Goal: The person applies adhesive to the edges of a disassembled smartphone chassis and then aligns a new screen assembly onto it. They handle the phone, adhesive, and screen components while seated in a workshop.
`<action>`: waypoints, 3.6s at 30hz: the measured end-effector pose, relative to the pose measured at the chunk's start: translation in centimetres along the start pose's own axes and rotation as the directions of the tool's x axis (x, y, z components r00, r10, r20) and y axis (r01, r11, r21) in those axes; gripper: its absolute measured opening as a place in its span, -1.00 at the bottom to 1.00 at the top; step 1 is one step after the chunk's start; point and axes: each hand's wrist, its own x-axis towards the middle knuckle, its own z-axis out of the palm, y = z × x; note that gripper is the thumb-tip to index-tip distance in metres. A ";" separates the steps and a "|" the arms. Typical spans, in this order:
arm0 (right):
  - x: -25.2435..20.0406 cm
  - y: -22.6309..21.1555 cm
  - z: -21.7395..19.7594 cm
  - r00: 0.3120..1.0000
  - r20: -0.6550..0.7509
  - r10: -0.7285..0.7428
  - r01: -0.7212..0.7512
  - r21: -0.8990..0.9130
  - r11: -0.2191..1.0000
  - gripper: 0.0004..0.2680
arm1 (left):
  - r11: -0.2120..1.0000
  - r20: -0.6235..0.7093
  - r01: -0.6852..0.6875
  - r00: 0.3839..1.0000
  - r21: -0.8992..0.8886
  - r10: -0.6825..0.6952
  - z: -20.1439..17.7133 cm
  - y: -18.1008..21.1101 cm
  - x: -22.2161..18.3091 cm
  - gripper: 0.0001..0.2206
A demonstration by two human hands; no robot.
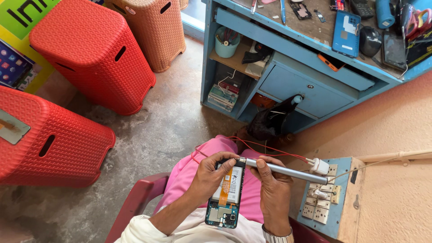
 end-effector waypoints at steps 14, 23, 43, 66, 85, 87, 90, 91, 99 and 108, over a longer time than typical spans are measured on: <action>-1.2 -1.5 1.2 0.997 0.047 -0.067 0.074 -0.180 0.981 -0.86 | 0.998 0.013 -0.025 1.000 0.065 0.024 -0.6 -0.6 -0.4 -0.80; -1.7 -2.1 1.6 0.995 0.066 -0.075 0.092 -0.307 0.947 -0.86 | 0.997 0.043 -0.036 0.999 0.075 0.033 -0.7 -0.2 -0.6 -0.79; -3.8 -1.3 2.7 0.928 0.186 -0.321 0.370 -0.383 0.847 -0.82 | 0.888 0.020 -0.240 0.967 0.393 0.252 0.2 2.8 -2.2 -0.30; -4.3 -1.8 3.8 0.863 0.293 -0.412 0.505 -0.534 0.678 -0.82 | 0.745 0.081 -0.376 0.913 0.550 0.401 0.0 2.1 -2.5 -0.32; -4.3 -1.7 3.7 0.846 0.314 -0.432 0.531 -0.571 0.626 -0.83 | 0.710 0.107 -0.397 0.902 0.582 0.417 0.3 2.4 -2.6 -0.32; -4.2 -1.6 3.6 0.852 0.304 -0.426 0.520 -0.579 0.628 -0.82 | 0.720 0.107 -0.398 0.904 0.568 0.415 0.3 2.4 -2.5 -0.32; -4.2 -1.5 3.6 0.853 0.304 -0.425 0.520 -0.568 0.637 -0.82 | 0.726 0.103 -0.392 0.906 0.564 0.410 0.3 2.4 -2.6 -0.32; -4.2 -1.4 3.6 0.851 0.307 -0.427 0.524 -0.561 0.641 -0.83 | 0.727 0.101 -0.390 0.907 0.566 0.408 0.3 2.4 -2.6 -0.32; -4.3 -1.6 4.1 0.831 0.348 -0.434 0.557 -0.522 0.647 -0.84 | 0.717 0.120 -0.422 0.893 0.555 0.433 0.2 2.4 -2.5 -0.31; -2.2 -2.7 0.9 0.914 0.145 -0.379 0.400 -0.168 0.901 -0.90 | 0.873 -0.041 -0.169 0.977 0.457 0.211 0.0 2.9 -1.6 -0.22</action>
